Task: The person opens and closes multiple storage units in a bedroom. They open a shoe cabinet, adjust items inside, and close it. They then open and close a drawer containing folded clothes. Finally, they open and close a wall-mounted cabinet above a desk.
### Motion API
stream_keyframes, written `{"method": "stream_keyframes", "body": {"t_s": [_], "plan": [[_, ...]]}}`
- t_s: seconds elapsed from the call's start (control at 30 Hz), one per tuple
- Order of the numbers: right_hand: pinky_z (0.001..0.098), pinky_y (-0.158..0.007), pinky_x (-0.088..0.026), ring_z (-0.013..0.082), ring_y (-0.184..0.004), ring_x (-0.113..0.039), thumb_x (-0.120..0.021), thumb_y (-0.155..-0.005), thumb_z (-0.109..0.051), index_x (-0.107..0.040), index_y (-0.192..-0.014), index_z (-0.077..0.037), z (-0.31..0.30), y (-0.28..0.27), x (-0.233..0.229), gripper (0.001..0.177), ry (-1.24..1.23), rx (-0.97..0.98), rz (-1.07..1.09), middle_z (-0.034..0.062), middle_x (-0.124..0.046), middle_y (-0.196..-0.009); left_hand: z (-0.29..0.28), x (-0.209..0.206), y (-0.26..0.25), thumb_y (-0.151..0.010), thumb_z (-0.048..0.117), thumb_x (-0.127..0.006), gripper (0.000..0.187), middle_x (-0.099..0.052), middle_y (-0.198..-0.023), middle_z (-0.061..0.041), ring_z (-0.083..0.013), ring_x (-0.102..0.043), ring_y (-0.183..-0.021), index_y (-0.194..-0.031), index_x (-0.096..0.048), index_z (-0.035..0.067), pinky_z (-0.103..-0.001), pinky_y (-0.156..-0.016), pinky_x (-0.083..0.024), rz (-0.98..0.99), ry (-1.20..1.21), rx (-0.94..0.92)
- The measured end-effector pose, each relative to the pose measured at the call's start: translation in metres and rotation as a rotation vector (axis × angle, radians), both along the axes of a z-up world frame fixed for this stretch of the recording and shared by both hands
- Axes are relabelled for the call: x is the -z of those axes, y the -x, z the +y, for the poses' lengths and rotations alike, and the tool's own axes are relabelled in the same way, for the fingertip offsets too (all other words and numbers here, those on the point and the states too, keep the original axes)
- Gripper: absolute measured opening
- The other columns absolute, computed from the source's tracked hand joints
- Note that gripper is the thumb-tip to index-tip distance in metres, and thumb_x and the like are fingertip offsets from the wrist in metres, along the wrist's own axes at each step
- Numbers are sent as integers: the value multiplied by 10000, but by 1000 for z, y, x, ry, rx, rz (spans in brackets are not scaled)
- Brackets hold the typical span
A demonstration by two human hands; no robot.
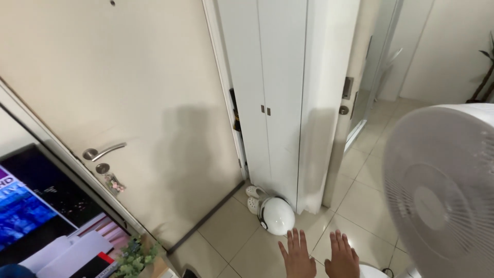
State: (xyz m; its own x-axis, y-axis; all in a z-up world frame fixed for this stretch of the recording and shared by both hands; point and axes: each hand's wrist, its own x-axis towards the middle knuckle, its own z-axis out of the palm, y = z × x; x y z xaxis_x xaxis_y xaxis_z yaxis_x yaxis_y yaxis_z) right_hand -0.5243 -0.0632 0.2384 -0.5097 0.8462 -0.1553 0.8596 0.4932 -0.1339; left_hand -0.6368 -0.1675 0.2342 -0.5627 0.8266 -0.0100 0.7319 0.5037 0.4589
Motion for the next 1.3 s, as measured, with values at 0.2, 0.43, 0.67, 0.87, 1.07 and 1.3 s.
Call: {"method": "stream_keyframes", "body": {"t_s": [0.2, 0.43, 0.67, 0.87, 1.07, 1.3], "plan": [[430, -1277, -233, 153, -1594, -79, -742, -849, -312, -125, -1606, -254, 13, 66, -16, 978, 34, 37, 1, -61, -78, -1718, 17, -21, 67, -865, 240, -759, 994, -76, -1683, -223, -396, 20, -1560, -1610, -138, 22, -702, -1184, 32, -7, -22, 42], [437, -1273, -242, 161, -1602, -77, -745, -840, -281, -137, -1606, -243, 3, 158, -24, 979, 6, 140, 66, -43, -84, -1721, 23, -38, 172, -835, 217, -772, 960, -94, -1679, -222, -402, -13, -1557, -1583, -207, 10, -706, -1172, 12, 92, -87, 158], [437, -1292, -186, 170, -1599, -31, -738, -875, -279, -83, -1615, -234, -28, 242, -40, 989, 101, 152, 79, -32, -29, -1722, -2, -53, 265, -820, 207, -766, 937, -130, -1663, -213, -408, -56, -1542, -1564, -237, -5, -715, -1172, -1, 140, -106, 186], [445, -1294, -172, 184, -1599, -5, -707, -916, -270, -46, -1626, -231, -25, 294, -41, 971, 143, 121, 33, -17, 12, -1728, 10, -56, 316, -854, 259, -736, 938, -60, -1685, -161, -376, -3, -1560, -1584, -185, 45, -740, -1181, 17, 83, 66, 125], [468, -1284, -212, 196, -1602, -20, -746, -874, -253, -68, -1626, -250, 17, 346, -8, 1012, 105, 93, 46, -14, 0, -1727, 55, -29, 367, -878, 338, -715, 969, -19, -1707, -150, -347, 20, -1579, -1606, -140, 59, -705, -1212, -31, 117, 158, 113], [475, -1286, -218, 221, -1611, -13, -767, -861, -254, -92, -1636, -251, 104, 389, -17, 1028, 168, 114, 66, -3, -1, -1736, 153, -28, 420, -885, 372, -707, 1005, 39, -1732, -95, -307, 40, -1603, -1629, -72, 139, -724, -1229, -32, 123, 336, 181]]}}
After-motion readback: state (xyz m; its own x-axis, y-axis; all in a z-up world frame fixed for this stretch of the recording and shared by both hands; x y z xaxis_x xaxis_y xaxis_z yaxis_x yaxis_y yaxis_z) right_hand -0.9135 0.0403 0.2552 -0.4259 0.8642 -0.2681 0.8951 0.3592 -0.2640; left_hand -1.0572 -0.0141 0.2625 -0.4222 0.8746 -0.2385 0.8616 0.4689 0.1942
